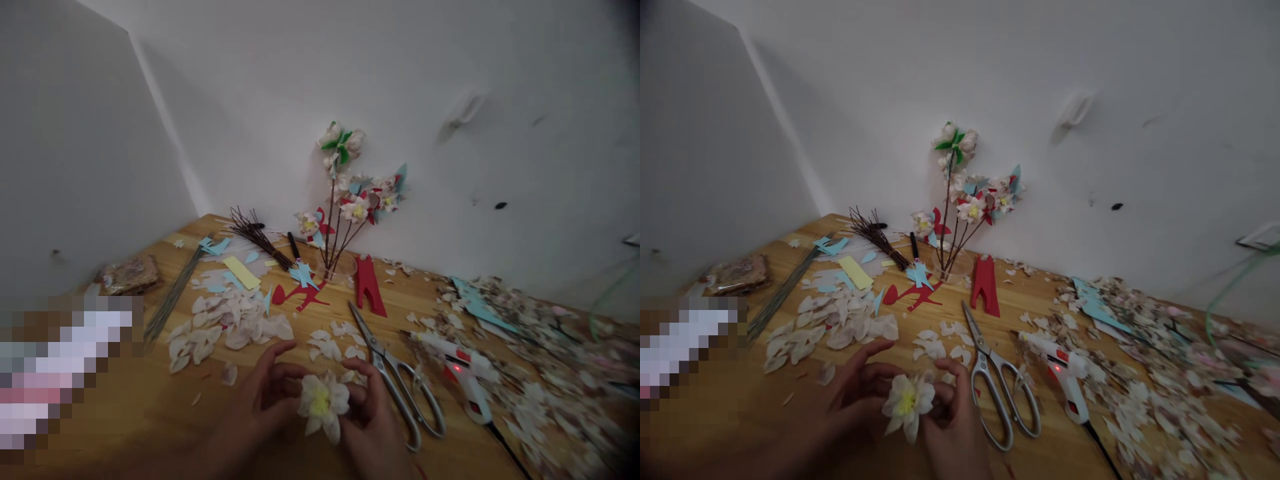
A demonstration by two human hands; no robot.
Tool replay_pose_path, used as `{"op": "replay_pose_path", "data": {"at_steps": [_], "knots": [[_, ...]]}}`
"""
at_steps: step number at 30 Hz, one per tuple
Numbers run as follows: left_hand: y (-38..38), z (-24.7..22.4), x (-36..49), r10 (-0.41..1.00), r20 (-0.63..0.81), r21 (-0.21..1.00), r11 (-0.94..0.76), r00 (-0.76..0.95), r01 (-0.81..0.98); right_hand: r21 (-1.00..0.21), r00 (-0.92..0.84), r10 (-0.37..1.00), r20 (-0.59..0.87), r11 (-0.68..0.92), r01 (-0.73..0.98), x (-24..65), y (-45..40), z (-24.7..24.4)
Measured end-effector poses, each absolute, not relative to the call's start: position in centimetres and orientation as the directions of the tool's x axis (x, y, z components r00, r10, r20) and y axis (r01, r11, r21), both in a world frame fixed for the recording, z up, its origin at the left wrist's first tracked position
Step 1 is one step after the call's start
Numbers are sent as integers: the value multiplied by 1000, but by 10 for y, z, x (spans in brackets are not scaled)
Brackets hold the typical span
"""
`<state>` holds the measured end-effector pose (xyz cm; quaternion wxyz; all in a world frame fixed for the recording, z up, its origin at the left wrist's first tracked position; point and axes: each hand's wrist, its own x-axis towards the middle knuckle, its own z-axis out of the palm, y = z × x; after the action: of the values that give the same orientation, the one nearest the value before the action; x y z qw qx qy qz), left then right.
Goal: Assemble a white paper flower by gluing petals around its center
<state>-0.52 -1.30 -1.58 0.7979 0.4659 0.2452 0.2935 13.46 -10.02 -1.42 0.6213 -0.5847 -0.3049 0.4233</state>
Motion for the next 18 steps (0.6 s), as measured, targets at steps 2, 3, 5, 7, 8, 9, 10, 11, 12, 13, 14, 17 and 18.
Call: {"op": "replay_pose_path", "data": {"at_steps": [2,3,5,7,8,9,10,11,12,13,14,17,18], "knots": [[-10,-18,-5,688,-131,860,437,714,-263,-978,439,889,-126,-36,-207,139,-99,-15],[-9,-18,-5,676,-153,846,467,721,-258,-976,436,891,-125,-30,-218,140,-98,-16],[-7,-18,-4,645,-213,819,528,734,-226,-974,439,891,-119,-19,-225,142,-97,-17],[-7,-17,-2,630,-259,798,566,732,-205,-974,435,892,-122,-24,-224,142,-97,-18],[-7,-16,-1,633,-278,797,572,722,-194,-976,439,890,-122,-27,-217,141,-96,-19],[-7,-16,0,641,-298,800,572,708,-181,-977,447,887,-120,-26,-210,140,-96,-19],[-7,-16,0,650,-318,806,569,690,-165,-979,454,883,-117,-24,-204,138,-95,-19],[-6,-16,1,658,-343,811,567,670,-142,-980,461,880,-112,-20,-200,137,-95,-18],[-5,-17,1,663,-368,816,566,652,-116,-980,469,877,-109,-17,-196,135,-95,-18],[-5,-19,1,665,-388,818,567,638,-94,-981,478,872,-107,-14,-194,134,-95,-17],[-4,-20,1,666,-399,821,566,631,-79,-981,481,869,-112,-19,-193,132,-95,-16],[-2,-23,0,666,-384,832,550,640,-74,-979,499,856,-138,-44,-197,130,-95,-14],[-2,-24,0,665,-375,833,547,646,-80,-978,505,851,-144,-46,-201,129,-95,-13]]}}
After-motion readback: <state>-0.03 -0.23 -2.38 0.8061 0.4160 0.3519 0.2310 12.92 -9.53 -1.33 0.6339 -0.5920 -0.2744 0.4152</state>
